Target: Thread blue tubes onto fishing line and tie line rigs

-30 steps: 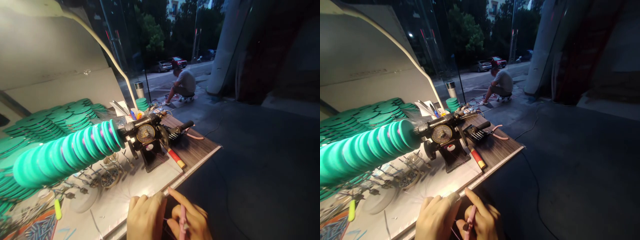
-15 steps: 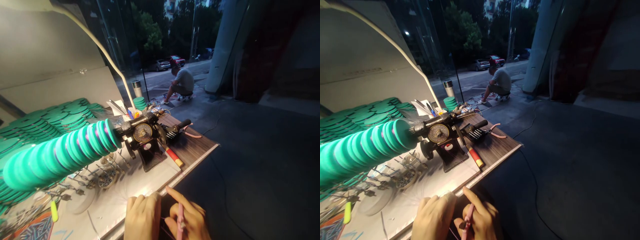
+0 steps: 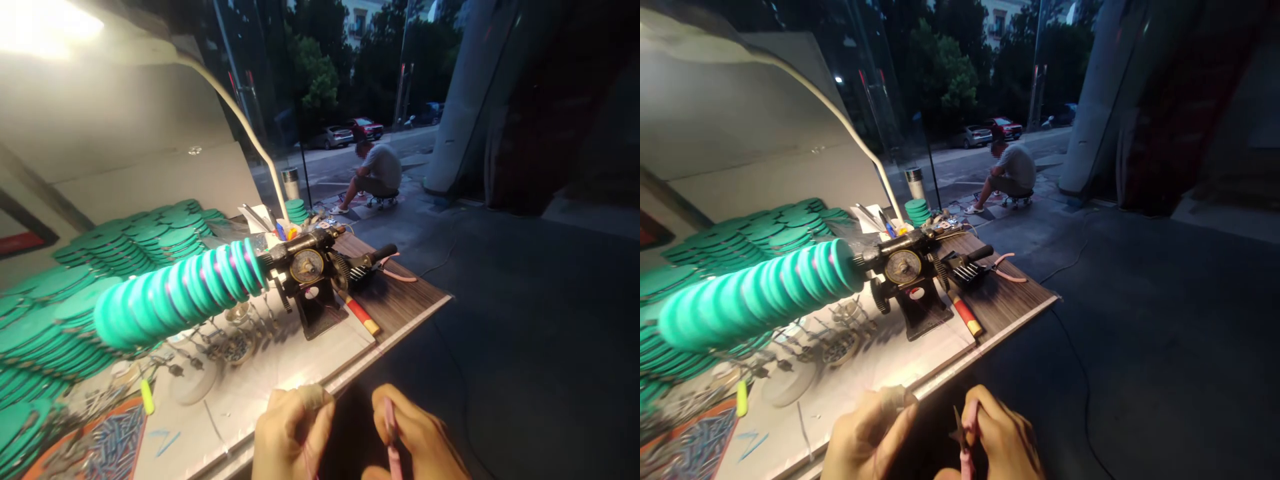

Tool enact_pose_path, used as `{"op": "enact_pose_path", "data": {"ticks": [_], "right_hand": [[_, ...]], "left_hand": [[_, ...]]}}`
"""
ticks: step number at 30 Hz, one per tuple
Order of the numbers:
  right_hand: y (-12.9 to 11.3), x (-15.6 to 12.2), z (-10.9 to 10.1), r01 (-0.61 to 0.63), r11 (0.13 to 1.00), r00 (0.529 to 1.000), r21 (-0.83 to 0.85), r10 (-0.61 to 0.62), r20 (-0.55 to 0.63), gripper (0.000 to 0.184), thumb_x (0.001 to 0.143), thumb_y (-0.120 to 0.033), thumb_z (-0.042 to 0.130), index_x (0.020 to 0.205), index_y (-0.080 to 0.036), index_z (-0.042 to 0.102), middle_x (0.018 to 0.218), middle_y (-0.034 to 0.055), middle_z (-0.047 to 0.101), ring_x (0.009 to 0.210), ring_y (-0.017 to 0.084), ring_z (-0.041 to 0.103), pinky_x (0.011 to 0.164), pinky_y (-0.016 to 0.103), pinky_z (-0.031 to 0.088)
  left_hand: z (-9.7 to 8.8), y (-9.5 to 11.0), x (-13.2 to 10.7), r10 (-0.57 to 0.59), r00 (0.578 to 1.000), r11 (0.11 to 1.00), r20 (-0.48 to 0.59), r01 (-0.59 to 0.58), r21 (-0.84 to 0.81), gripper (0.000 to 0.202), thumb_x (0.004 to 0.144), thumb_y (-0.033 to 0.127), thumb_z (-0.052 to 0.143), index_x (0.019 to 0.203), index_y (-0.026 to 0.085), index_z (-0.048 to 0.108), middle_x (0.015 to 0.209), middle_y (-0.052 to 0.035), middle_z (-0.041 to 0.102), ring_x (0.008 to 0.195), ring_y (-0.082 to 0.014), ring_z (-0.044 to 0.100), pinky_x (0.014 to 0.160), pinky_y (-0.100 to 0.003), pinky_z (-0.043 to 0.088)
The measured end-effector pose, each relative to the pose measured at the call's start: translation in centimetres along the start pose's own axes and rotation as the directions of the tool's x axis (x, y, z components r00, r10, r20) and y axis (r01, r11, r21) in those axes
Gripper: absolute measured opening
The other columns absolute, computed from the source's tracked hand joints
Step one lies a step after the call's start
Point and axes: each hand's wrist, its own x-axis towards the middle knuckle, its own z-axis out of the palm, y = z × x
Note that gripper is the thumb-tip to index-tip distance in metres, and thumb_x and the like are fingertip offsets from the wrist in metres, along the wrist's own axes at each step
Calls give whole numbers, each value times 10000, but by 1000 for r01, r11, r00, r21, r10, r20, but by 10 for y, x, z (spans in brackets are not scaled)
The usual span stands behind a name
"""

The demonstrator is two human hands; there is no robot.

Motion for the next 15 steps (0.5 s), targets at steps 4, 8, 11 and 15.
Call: {"op": "enact_pose_path", "data": {"ticks": [4, 8, 11, 15], "right_hand": [[3, -4, 4, 73, 989, 979, -126, -47, 196, 199, 523, -155, 607, 557, -215, 421, 594, -41, 502, 510, 108, 497, 436, 193, 329], [9, -6, 10, 163, 971, 948, -174, -105, 299, 86, 599, -205, 602, 604, -209, 517, 674, -3, 566, 602, 137, 552, 493, 205, 368], [7, -5, 10, 177, 959, 943, -223, -100, 319, 54, 623, -210, 604, 604, -206, 553, 659, 2, 576, 571, 130, 561, 473, 204, 364], [4, -4, 9, 213, 931, 954, -297, -133, 267, 86, 625, -209, 640, 568, -200, 577, 584, -9, 576, 493, 110, 546, 443, 204, 352]], "left_hand": [[-8, 9, -7, -178, 984, 960, 18, 178, -218, 218, 808, 382, 517, 695, 224, 615, 570, 26, 594, 539, -140, 526, 523, -237, 421], [-11, 12, -9, -169, 984, 957, 65, 179, -229, 231, 809, 378, 513, 682, 213, 615, 595, 14, 612, 577, -145, 539, 555, -241, 427], [-12, 12, -9, -150, 987, 968, 65, 160, -192, 229, 814, 366, 508, 683, 208, 612, 596, 9, 618, 582, -150, 543, 562, -247, 432], [-11, 12, -10, -123, 990, 979, 68, 132, -156, 211, 815, 339, 509, 696, 200, 615, 603, 3, 634, 574, -151, 560, 567, -253, 441]]}}
